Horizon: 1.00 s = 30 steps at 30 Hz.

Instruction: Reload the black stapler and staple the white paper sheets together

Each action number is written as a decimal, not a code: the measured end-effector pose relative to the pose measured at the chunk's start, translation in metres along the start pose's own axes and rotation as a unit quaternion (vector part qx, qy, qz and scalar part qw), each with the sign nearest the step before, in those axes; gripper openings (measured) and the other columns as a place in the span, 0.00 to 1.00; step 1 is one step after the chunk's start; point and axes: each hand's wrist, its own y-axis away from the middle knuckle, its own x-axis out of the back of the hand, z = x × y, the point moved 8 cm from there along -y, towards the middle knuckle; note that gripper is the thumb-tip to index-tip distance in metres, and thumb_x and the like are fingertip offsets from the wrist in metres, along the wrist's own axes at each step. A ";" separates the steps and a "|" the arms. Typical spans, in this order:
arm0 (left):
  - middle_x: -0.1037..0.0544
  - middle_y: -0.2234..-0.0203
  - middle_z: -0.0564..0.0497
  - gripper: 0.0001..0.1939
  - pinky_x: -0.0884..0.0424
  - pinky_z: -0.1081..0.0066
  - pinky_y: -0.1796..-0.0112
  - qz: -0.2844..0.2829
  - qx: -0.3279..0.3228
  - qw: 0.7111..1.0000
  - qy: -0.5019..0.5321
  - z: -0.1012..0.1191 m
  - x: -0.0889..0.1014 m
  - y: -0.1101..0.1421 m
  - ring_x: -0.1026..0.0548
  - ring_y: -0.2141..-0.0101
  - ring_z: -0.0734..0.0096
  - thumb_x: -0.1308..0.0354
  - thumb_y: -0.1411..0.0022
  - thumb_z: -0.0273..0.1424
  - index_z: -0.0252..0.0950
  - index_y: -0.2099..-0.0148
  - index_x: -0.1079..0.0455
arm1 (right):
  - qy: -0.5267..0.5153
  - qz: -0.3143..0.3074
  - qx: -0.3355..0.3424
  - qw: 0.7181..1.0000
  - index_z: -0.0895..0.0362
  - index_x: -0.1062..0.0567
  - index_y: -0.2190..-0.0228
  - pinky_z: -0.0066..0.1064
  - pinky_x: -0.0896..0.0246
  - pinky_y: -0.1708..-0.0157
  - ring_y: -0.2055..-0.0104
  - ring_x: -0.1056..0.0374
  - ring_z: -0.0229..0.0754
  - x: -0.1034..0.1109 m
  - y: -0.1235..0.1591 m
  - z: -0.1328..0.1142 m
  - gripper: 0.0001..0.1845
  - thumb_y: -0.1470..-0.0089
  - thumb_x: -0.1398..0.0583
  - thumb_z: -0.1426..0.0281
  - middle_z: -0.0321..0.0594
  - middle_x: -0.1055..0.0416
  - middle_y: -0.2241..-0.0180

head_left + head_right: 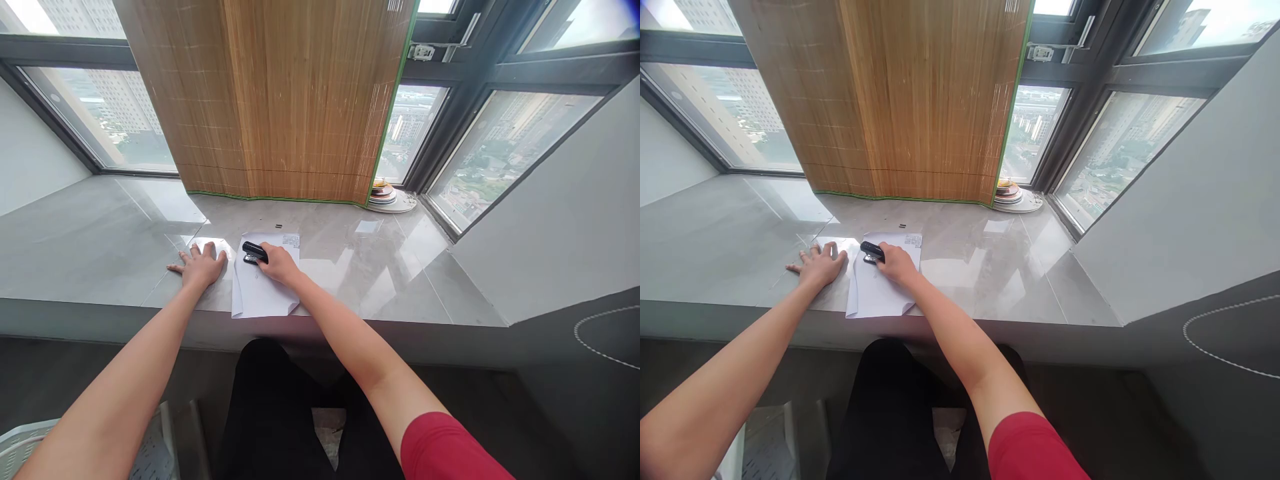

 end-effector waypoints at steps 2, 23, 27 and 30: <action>0.48 0.21 0.28 0.43 0.59 0.13 0.36 0.001 0.000 1.000 0.001 0.000 0.000 0.000 0.54 0.24 0.12 0.60 0.26 0.58 0.41 0.22 0.37 | 0.012 -0.012 -0.020 1.000 0.49 0.24 0.50 0.35 0.33 0.59 0.58 0.24 0.51 -0.001 0.001 0.003 0.11 0.34 0.35 0.66 0.39 0.18 0.59; 0.49 0.20 0.29 0.42 0.48 0.18 0.37 -0.016 0.006 1.000 0.004 0.003 0.006 0.003 0.55 0.24 0.14 0.56 0.27 0.57 0.41 0.21 0.39 | 0.021 0.137 -0.017 0.990 0.50 0.25 0.43 0.48 0.31 0.42 0.43 0.24 0.57 0.140 0.116 0.119 0.24 0.40 0.31 0.63 0.48 0.19 0.45; 0.50 0.20 0.29 0.41 0.46 0.19 0.38 -0.019 0.009 1.000 0.000 0.002 0.006 0.002 0.55 0.24 0.14 0.56 0.26 0.56 0.41 0.21 0.39 | 0.025 0.138 -0.007 0.990 0.52 0.25 0.44 0.48 0.32 0.40 0.43 0.26 0.56 0.140 0.112 0.119 0.26 0.42 0.30 0.62 0.49 0.21 0.44; 0.49 0.20 0.30 0.41 0.45 0.20 0.38 -0.015 0.009 1.000 0.001 0.002 0.005 0.002 0.54 0.24 0.15 0.55 0.25 0.57 0.41 0.21 0.39 | 0.012 0.115 0.005 0.993 0.52 0.22 0.51 0.45 0.31 0.46 0.51 0.24 0.53 0.145 0.112 0.119 0.17 0.41 0.32 0.64 0.45 0.19 0.52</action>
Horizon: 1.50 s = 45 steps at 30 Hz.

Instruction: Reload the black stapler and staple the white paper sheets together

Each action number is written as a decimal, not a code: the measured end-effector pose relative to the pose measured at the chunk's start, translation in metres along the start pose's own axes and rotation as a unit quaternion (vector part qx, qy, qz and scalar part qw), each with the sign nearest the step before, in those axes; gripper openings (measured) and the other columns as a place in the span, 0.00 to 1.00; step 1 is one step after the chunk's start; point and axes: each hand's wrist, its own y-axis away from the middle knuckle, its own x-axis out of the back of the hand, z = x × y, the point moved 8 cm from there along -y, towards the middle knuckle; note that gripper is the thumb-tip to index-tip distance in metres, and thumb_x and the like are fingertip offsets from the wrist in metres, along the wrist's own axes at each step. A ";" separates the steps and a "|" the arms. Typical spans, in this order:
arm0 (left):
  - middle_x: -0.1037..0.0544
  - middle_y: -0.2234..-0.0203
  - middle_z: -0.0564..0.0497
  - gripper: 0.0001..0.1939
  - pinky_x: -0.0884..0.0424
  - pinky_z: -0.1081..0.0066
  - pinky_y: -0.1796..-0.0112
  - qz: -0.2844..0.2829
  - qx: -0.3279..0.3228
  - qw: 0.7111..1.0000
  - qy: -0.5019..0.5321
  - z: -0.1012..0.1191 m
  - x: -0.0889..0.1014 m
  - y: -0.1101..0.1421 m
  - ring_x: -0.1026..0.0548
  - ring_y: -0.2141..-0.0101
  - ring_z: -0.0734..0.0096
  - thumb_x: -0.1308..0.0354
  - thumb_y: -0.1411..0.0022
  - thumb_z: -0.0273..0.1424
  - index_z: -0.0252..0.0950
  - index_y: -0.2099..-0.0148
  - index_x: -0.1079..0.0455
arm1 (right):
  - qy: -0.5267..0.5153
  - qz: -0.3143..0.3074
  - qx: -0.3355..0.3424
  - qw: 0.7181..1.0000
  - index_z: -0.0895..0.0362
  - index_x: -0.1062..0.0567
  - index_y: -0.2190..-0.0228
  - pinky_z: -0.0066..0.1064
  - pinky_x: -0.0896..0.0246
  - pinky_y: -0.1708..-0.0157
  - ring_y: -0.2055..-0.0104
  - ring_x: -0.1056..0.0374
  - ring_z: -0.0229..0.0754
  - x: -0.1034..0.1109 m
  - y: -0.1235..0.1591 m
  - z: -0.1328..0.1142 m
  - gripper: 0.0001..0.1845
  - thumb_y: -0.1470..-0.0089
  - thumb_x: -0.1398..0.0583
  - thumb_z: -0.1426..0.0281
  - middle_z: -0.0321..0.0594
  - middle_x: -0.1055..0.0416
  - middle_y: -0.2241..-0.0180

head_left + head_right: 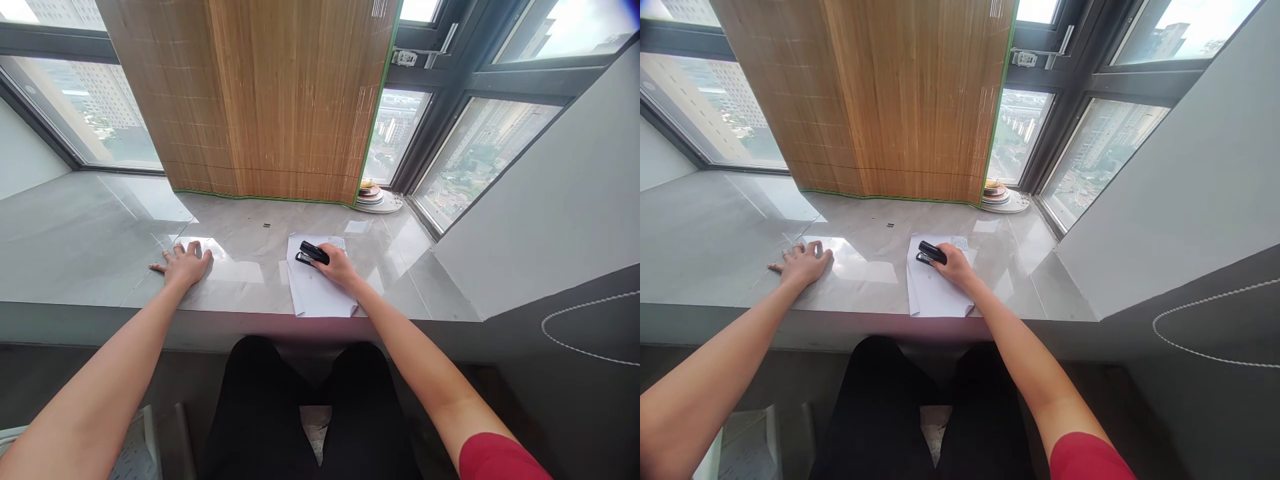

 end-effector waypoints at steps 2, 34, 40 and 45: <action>0.48 0.20 0.31 0.40 0.45 0.20 0.37 0.007 -0.002 1.000 0.005 -0.001 0.000 -0.001 0.54 0.24 0.15 0.54 0.26 0.57 0.41 0.22 0.37 | -0.014 -0.001 0.013 1.000 0.53 0.20 0.54 0.44 0.31 0.48 0.53 0.25 0.52 0.008 0.002 -0.001 0.13 0.42 0.33 0.66 0.44 0.19 0.55; 0.28 0.29 0.39 0.28 0.40 0.52 0.27 -0.101 -0.429 0.875 0.201 0.215 -0.047 0.121 0.31 0.29 0.49 0.42 0.28 0.48 0.39 0.34 0.28 | -0.226 0.031 -0.094 0.969 0.53 0.20 0.68 0.37 0.34 0.63 0.66 0.31 0.43 0.068 0.045 0.046 0.16 0.48 0.31 0.53 0.38 0.23 0.68; 0.35 0.24 0.36 0.34 0.59 0.40 0.24 -0.104 -0.420 0.889 0.146 0.231 -0.077 0.136 0.41 0.24 0.40 0.36 0.32 0.54 0.41 0.32 0.30 | -0.202 0.056 -0.100 0.973 0.52 0.27 0.78 0.34 0.41 0.68 0.72 0.38 0.39 0.066 0.045 0.052 0.19 0.48 0.32 0.53 0.35 0.30 0.76; 0.31 0.27 0.36 0.40 0.53 0.44 0.25 -0.100 -0.408 0.891 0.173 0.227 -0.071 0.132 0.33 0.28 0.38 0.34 0.35 0.57 0.40 0.29 0.32 | -0.188 0.056 -0.106 0.975 0.52 0.32 0.80 0.34 0.45 0.71 0.73 0.43 0.38 0.064 0.044 0.054 0.24 0.48 0.32 0.50 0.33 0.34 0.78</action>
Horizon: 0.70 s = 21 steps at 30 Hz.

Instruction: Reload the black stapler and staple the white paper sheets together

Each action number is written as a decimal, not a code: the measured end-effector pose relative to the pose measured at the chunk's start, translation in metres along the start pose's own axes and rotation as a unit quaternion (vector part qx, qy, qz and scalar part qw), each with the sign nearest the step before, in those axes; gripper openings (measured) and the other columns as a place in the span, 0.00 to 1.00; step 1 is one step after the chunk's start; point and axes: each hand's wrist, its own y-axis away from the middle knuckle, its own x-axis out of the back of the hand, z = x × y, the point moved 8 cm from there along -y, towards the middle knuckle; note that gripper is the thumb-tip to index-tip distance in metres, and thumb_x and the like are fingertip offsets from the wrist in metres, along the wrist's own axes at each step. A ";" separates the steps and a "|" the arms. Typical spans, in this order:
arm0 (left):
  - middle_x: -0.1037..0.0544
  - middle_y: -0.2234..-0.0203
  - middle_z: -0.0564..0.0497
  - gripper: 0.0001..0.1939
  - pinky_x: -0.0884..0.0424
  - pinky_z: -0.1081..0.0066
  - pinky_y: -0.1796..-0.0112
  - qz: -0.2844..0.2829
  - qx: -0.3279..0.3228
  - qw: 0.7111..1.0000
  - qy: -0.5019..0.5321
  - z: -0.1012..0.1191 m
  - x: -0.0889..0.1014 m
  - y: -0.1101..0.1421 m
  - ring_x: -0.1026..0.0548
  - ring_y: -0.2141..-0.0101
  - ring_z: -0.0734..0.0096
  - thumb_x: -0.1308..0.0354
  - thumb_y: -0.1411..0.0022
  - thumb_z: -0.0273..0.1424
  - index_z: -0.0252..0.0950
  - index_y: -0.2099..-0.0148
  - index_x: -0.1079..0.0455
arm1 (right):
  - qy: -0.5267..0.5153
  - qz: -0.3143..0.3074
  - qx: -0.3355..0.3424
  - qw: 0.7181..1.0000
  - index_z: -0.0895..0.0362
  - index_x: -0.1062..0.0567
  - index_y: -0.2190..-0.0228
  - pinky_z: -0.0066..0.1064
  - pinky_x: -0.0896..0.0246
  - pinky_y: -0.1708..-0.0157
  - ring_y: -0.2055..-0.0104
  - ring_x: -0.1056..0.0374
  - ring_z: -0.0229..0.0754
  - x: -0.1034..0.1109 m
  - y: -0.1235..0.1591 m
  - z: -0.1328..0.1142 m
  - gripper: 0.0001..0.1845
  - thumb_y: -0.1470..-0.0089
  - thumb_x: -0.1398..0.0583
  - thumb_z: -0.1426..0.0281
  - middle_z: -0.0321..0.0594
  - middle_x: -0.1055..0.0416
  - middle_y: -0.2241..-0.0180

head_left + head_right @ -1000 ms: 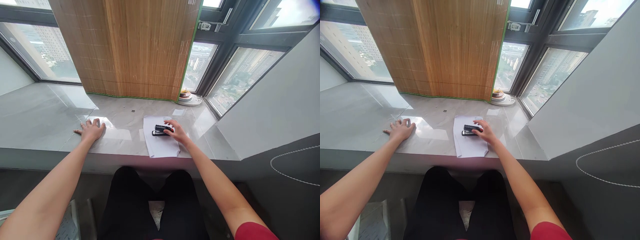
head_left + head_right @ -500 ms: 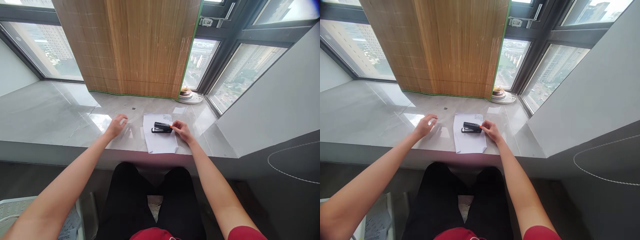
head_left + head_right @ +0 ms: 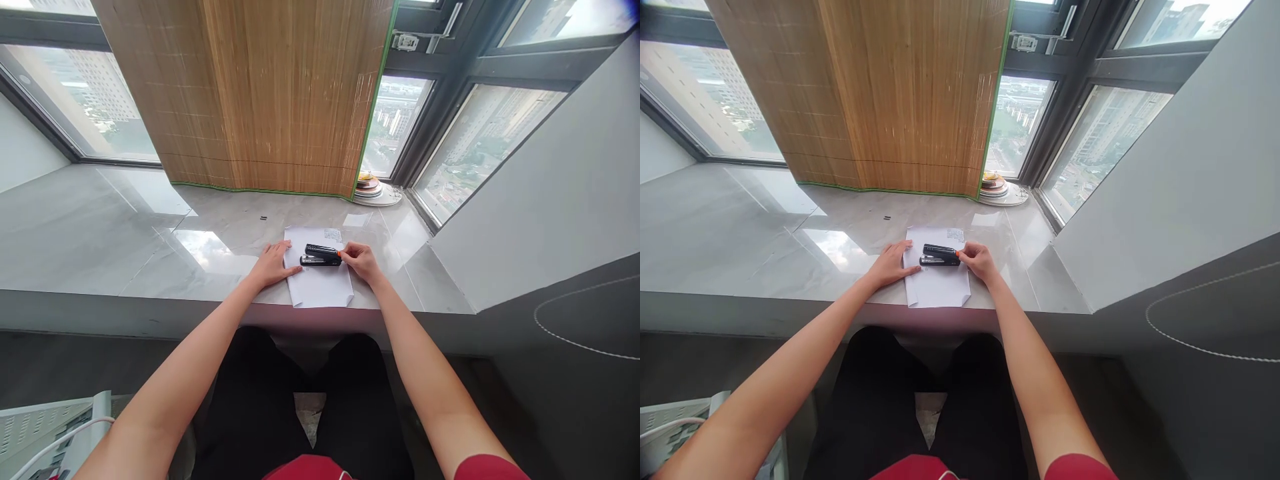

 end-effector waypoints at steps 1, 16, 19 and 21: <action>0.30 0.28 0.36 0.43 0.51 0.45 0.25 0.004 0.004 1.000 0.007 0.000 0.001 0.000 0.31 0.30 0.38 0.33 0.36 0.57 0.39 0.28 0.33 | 0.004 -0.002 -0.003 1.000 0.51 0.32 0.80 0.34 0.45 0.72 0.73 0.44 0.38 0.000 0.000 0.000 0.25 0.48 0.32 0.49 0.33 0.35 0.78; 0.33 0.25 0.36 0.34 0.48 0.49 0.24 0.049 0.026 0.990 0.126 -0.004 0.006 0.001 0.43 0.22 0.47 0.49 0.23 0.52 0.36 0.27 0.33 | 0.118 -0.067 0.047 0.990 0.53 0.16 0.57 0.44 0.27 0.52 0.60 0.22 0.50 -0.039 0.001 -0.032 0.17 0.48 0.29 0.60 0.41 0.16 0.62; 0.31 0.27 0.40 0.32 0.40 0.49 0.26 0.190 0.105 0.943 0.251 -0.011 0.022 0.009 0.38 0.24 0.53 0.62 0.18 0.52 0.41 0.28 0.33 | 0.155 -0.005 0.132 0.979 0.52 0.15 0.57 0.47 0.24 0.51 0.57 0.20 0.53 -0.041 0.015 -0.061 0.11 0.42 0.32 0.66 0.43 0.15 0.59; 0.28 0.29 0.39 0.35 0.32 0.50 0.30 0.214 0.187 0.883 0.373 -0.015 0.014 0.016 0.31 0.28 0.55 0.71 0.17 0.52 0.43 0.27 0.35 | 0.182 0.033 0.224 0.957 0.50 0.14 0.52 0.51 0.24 0.44 0.47 0.20 0.55 -0.045 0.035 -0.088 0.14 0.35 0.37 0.70 0.46 0.15 0.52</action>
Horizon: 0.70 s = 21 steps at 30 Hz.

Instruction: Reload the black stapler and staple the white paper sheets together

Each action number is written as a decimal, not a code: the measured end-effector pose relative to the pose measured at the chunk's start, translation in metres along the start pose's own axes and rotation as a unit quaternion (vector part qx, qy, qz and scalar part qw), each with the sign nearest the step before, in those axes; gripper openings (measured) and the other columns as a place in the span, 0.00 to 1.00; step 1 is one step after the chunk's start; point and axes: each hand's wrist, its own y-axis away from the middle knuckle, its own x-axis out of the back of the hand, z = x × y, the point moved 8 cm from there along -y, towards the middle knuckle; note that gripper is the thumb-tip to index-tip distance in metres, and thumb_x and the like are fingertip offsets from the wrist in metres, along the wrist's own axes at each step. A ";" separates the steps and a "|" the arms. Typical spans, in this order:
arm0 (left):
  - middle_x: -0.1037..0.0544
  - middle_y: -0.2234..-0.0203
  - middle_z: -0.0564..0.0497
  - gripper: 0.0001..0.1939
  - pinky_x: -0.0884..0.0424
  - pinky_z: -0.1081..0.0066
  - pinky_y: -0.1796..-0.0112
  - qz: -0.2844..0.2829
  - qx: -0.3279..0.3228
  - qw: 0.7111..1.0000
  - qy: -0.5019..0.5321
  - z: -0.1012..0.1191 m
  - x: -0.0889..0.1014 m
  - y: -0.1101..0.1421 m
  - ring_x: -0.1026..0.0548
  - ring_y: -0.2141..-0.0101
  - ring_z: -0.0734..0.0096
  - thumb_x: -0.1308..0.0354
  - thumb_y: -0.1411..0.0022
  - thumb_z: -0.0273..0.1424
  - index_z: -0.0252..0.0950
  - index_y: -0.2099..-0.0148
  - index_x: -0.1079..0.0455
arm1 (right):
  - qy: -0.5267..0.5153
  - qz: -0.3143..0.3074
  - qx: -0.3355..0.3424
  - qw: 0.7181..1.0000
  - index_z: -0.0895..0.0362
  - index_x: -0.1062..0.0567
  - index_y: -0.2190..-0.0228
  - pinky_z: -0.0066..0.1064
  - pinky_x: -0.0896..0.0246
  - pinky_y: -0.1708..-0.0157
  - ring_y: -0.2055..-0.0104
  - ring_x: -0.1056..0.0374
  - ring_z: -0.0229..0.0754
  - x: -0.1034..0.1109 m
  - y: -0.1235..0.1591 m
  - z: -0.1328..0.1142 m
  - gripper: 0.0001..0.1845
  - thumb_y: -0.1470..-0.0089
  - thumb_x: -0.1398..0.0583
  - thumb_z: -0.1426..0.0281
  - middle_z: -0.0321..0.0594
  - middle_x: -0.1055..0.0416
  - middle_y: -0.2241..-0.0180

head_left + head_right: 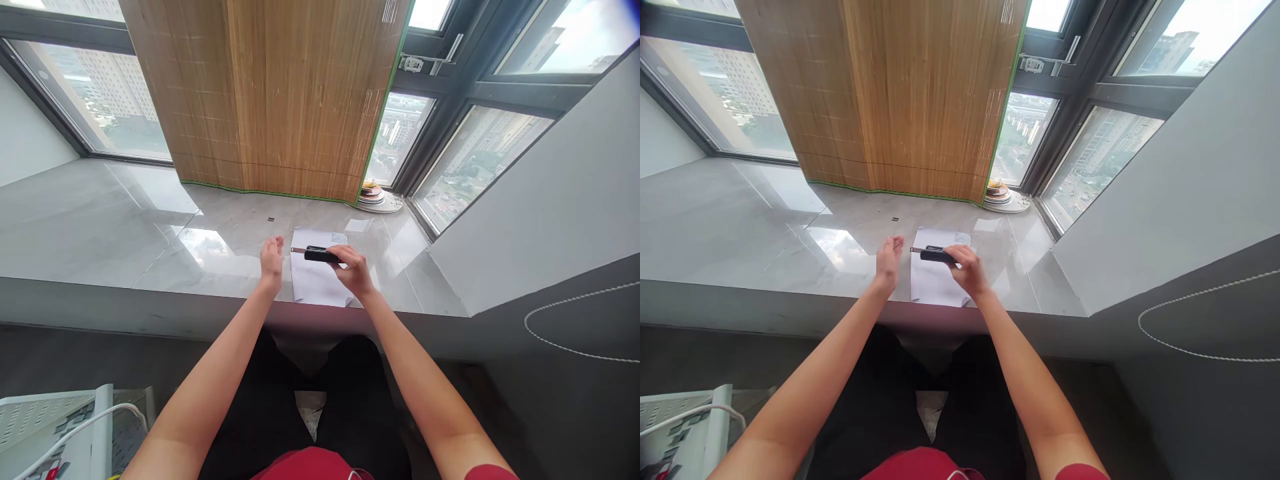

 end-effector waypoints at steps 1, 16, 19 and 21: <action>0.26 0.31 0.38 0.36 0.28 0.50 0.32 -0.012 0.053 0.997 0.063 -0.005 -0.006 0.005 0.27 0.30 0.55 0.73 0.18 0.51 0.43 0.27 0.35 | 0.020 0.012 0.039 0.999 0.49 0.15 0.49 0.53 0.26 0.39 0.42 0.22 0.55 0.001 0.004 -0.016 0.16 0.32 0.40 0.72 0.46 0.16 0.49; 0.47 0.85 0.61 0.24 0.50 0.76 0.86 0.090 0.195 0.843 0.494 0.004 0.011 0.026 0.49 0.87 0.82 0.48 0.23 0.28 0.39 0.74 0.48 | 0.024 0.134 -0.122 0.983 0.53 0.14 0.54 0.46 0.20 0.53 0.56 0.18 0.53 -0.005 0.019 0.002 0.12 0.39 0.32 0.72 0.45 0.14 0.57; 0.51 0.84 0.61 0.28 0.51 0.74 0.86 -0.020 0.157 0.813 0.561 0.014 0.012 0.027 0.51 0.87 0.81 0.51 0.19 0.31 0.40 0.74 0.54 | -0.017 0.081 -0.259 0.962 0.55 0.14 0.58 0.45 0.22 0.53 0.61 0.20 0.52 -0.018 0.019 0.041 0.13 0.48 0.28 0.70 0.42 0.14 0.63; 0.49 0.85 0.61 0.28 0.50 0.75 0.86 -0.035 0.144 0.787 0.599 0.021 0.013 0.032 0.50 0.87 0.81 0.53 0.17 0.31 0.40 0.74 0.52 | -0.028 0.048 -0.291 0.955 0.54 0.14 0.58 0.45 0.24 0.50 0.59 0.20 0.52 -0.023 0.018 0.052 0.14 0.49 0.27 0.68 0.41 0.14 0.63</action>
